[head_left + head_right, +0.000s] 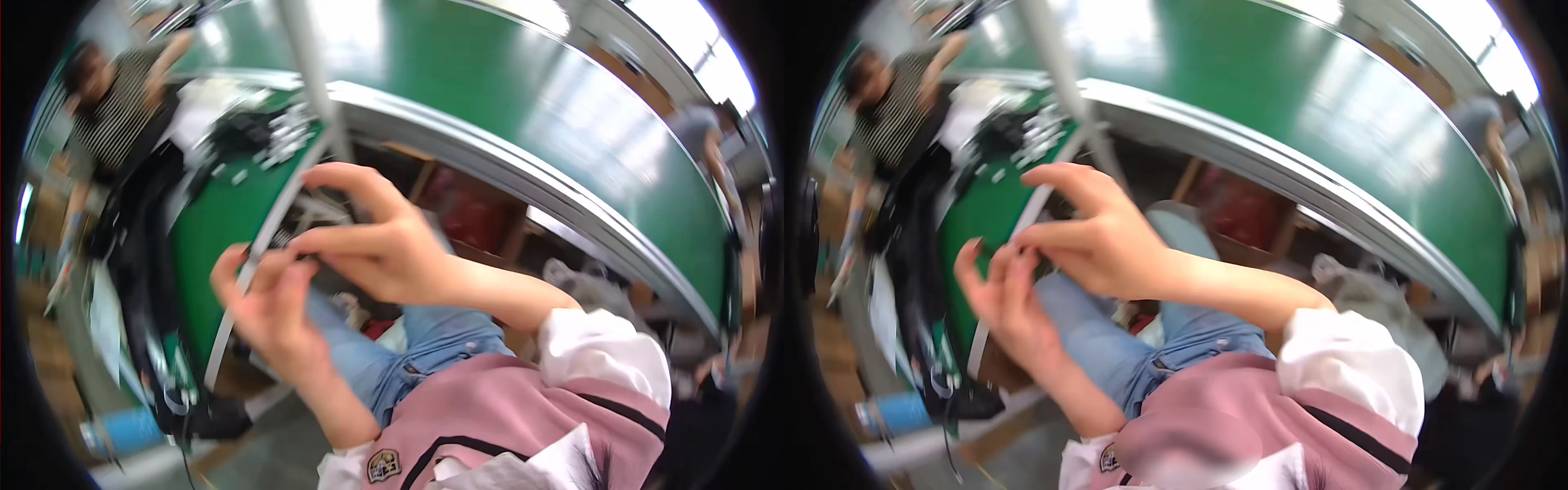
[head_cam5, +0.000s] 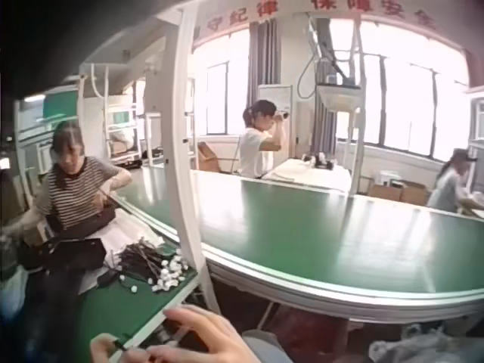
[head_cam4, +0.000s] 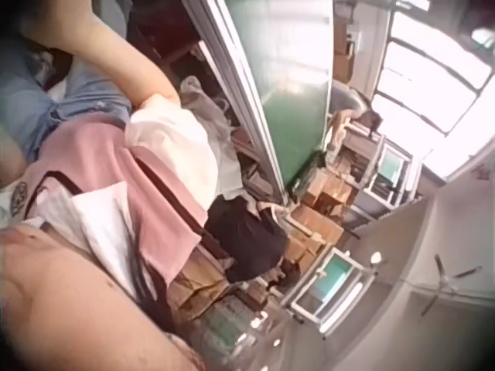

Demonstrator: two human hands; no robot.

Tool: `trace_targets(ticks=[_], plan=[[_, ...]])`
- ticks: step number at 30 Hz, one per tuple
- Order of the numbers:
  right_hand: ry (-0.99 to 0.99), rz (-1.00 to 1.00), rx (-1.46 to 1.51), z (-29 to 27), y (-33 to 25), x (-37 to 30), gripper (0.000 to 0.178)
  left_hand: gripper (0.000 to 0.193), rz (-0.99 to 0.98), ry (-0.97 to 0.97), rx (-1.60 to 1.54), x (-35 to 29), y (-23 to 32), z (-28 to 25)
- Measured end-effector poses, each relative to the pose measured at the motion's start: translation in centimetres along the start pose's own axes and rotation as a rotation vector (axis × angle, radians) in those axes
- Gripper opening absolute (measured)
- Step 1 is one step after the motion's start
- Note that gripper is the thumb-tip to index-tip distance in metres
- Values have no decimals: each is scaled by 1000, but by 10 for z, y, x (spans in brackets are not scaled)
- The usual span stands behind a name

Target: Assembling electronic components by inserting a circuit board into a plastic housing and connecting wiring harnesses.

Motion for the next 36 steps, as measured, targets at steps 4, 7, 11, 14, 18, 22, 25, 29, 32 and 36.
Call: trace_targets(ticks=[4, 7, 11, 14, 18, 22, 25, 29, 32, 36], plan=[[187, 82, -186, -10, -4, -12, 23, 54, 65, -93, 78, -6, -10, 8], [199, 222, 25, -29, -2, -24, 17, 53, 79, -277, 110, -4, -12, 9], [29, 408, 370, -47, -2, -33, 17, 50, -116, -282, 72, -13, -10, 36], [-19, 433, 356, -57, -2, -37, 21, 48, -130, -340, 87, -16, -11, 42], [-47, 495, 300, -69, -2, -45, 21, 48, -109, -377, 107, -18, -11, 46], [-15, 325, 272, -62, 3, -51, 17, 51, -93, -403, 166, -18, -21, 49], [59, 329, 266, -51, 2, -60, 15, 56, -104, -418, 183, -16, -31, 42], [291, 74, -180, -43, -1, -87, 14, 55, -261, -377, 63, -23, -74, 26], [329, 80, -249, -25, -1, -107, 15, 49, -420, -259, 139, -36, -133, -8], [265, 387, 8, 26, 31, -143, 18, 42, -609, -92, -183, -43, -230, -117]])
Point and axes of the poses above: each hand's wrist, its own x-axis towards the middle knuckle, its own z-axis out of the palm, y = z × x, the point moved 1 cm from there along x, towards the middle knuckle, and after that the axes turned 3 degrees about -y, right-handed, at the moved point
